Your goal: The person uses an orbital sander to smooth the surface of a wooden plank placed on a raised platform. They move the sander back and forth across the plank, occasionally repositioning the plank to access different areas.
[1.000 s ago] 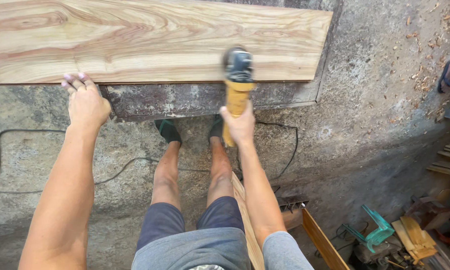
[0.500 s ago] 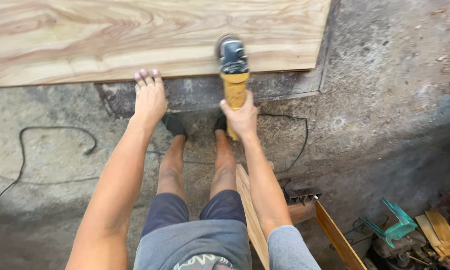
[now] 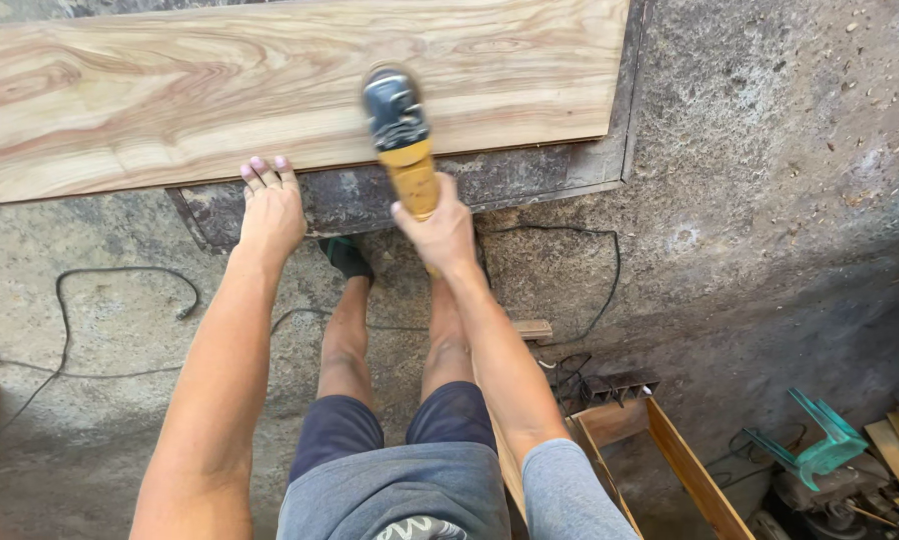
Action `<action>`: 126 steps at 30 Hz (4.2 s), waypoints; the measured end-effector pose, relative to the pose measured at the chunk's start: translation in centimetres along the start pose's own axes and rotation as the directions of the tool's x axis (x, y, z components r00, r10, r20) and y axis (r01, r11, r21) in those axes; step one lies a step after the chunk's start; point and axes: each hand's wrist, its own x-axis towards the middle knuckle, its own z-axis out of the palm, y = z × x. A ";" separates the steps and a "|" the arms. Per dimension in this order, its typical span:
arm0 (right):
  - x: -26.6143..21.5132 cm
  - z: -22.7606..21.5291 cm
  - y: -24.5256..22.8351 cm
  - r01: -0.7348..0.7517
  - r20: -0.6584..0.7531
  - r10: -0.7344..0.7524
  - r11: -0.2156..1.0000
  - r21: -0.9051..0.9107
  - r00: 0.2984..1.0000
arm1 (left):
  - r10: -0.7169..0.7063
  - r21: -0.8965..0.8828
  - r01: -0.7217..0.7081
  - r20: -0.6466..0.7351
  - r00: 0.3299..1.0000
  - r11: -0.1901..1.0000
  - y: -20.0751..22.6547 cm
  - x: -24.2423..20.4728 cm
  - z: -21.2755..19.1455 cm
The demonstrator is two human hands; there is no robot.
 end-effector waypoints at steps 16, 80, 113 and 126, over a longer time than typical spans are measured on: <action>0.1 -4.0 2.8 -0.083 -0.012 0.084 0.993 0.084 0.996 | -0.039 0.108 0.030 0.083 0.996 0.994 0.3 1.2 -0.1; -8.0 18.7 -3.5 0.010 0.048 -0.005 0.996 -0.088 0.999 | -0.404 -0.997 -0.038 -0.060 0.913 0.062 1.5 -13.0 -3.0; -8.6 13.9 1.5 -0.032 -0.157 0.051 0.992 0.118 0.986 | -0.124 -0.956 -0.015 -0.054 0.991 0.294 7.4 -10.6 -3.5; -6.7 24.1 -10.8 0.084 0.224 -0.069 0.995 -0.061 0.972 | -0.387 -0.881 0.030 -0.176 0.905 0.473 -11.0 -15.0 -4.0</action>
